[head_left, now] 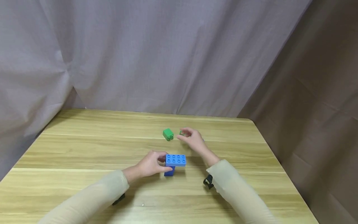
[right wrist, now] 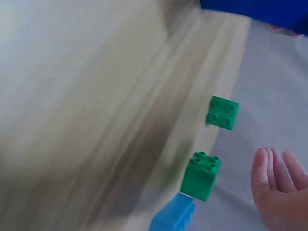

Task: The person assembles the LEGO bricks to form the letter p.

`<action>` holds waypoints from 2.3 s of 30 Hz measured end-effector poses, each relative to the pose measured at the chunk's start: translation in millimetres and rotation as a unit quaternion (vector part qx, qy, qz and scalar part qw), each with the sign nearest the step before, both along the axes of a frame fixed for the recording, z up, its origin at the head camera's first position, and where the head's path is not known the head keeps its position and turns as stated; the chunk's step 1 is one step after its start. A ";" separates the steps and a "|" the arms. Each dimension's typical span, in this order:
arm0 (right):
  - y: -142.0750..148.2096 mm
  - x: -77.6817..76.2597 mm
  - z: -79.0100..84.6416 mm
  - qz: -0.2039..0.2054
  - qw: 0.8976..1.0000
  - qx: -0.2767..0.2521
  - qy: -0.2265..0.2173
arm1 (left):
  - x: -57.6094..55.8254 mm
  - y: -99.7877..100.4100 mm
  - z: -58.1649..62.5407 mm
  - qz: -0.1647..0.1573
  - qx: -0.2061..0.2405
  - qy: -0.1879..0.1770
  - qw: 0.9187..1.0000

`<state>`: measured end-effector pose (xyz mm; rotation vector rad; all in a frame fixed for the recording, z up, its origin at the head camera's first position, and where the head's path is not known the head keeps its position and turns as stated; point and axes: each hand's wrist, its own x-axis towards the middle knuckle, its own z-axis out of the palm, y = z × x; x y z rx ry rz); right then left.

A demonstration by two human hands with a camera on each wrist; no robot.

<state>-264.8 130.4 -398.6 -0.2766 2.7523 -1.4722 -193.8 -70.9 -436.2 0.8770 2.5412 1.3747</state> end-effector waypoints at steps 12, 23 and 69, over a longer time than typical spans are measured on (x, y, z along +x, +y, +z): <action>-30.7 -28.6 -23.7 -0.025 0.996 0.067 -0.047 | 1.4 -15.3 -2.4 0.016 0.004 0.012 1.000; -37.2 -33.1 -32.7 -0.018 0.995 0.090 -0.041 | 3.5 -13.5 -0.3 0.011 -0.007 0.004 1.000; -10.7 -24.3 -19.3 0.011 0.998 0.027 -0.053 | -1.8 -6.8 -1.2 -0.004 -0.040 0.024 0.999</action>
